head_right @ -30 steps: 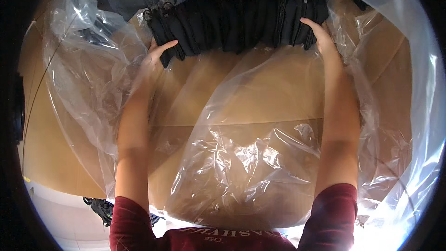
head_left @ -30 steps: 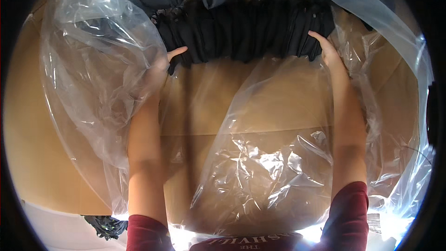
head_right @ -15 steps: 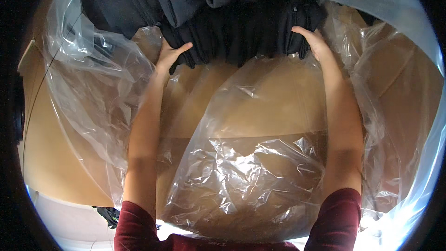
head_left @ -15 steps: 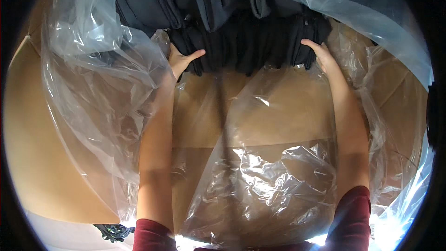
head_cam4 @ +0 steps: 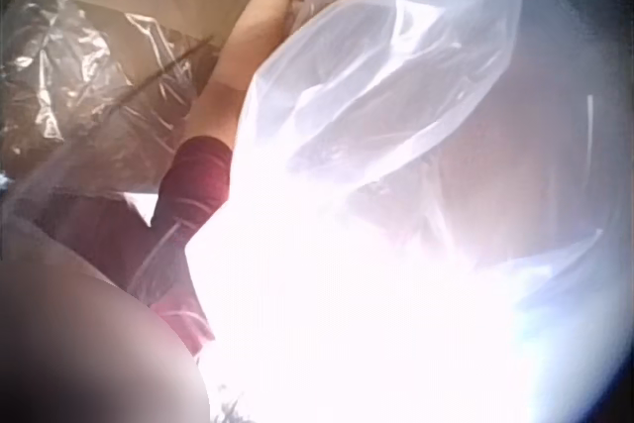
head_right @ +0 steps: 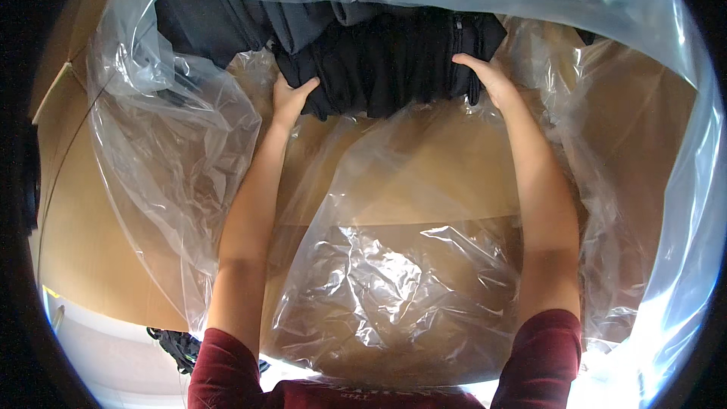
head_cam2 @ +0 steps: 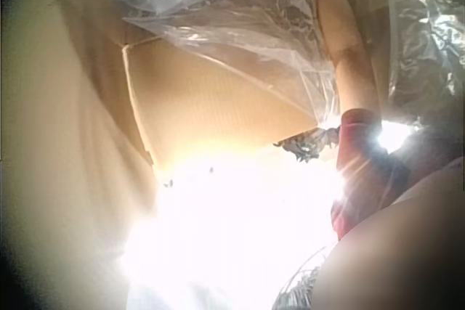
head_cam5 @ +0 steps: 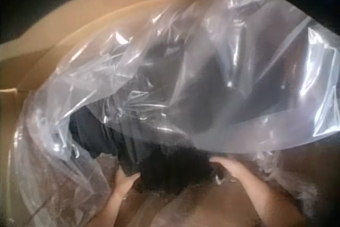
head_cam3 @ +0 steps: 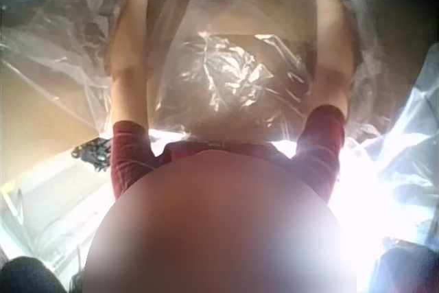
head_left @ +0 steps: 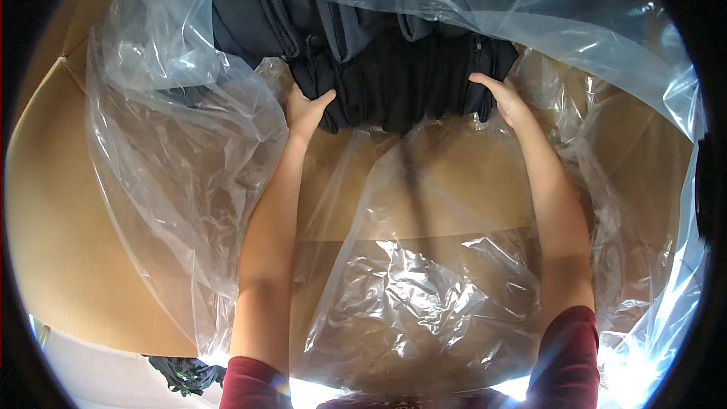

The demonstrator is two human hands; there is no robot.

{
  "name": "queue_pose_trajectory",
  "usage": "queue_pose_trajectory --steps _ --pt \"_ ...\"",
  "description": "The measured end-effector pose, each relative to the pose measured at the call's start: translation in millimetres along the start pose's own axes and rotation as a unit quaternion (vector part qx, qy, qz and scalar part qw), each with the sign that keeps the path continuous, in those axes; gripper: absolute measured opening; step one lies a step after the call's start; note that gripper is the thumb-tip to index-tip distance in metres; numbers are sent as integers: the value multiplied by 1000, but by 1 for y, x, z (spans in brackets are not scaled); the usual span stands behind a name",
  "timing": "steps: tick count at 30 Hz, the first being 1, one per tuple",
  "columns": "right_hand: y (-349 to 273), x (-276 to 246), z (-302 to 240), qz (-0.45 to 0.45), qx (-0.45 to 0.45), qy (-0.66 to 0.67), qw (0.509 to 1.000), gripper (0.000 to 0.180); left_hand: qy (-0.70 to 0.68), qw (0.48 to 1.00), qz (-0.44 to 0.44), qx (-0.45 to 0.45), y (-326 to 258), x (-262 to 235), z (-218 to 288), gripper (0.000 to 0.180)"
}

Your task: Inspecting, arranging, and unboxing manufactured fabric bags/pouches at a factory assembly table.

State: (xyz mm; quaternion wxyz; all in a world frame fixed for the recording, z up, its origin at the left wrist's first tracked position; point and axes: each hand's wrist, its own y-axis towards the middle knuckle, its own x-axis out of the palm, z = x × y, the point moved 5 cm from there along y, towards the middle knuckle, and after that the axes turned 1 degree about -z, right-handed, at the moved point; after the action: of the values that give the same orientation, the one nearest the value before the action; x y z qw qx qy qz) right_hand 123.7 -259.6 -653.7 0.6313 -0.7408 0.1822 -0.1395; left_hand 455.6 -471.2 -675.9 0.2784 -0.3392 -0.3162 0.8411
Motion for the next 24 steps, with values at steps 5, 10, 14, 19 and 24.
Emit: queue_pose_trajectory --steps 5,10,14,19,24 --pt "-1 -6 10 -9 -20 55 998 76 -51 998 -24 0 -2 3 2 54" --pt "-22 -4 -1 10 -43 71 997 67 -27 999 -23 21 -8 -8 20 50" --pt "-12 -32 12 48 -71 -13 996 78 -104 994 -21 22 -15 -6 50 54" --pt "-41 29 -30 -56 -94 91 990 69 111 992 51 -23 -34 -89 25 72" --pt "-69 -13 -47 -82 -188 140 969 75 54 998 -4 9 -67 -65 126 56"
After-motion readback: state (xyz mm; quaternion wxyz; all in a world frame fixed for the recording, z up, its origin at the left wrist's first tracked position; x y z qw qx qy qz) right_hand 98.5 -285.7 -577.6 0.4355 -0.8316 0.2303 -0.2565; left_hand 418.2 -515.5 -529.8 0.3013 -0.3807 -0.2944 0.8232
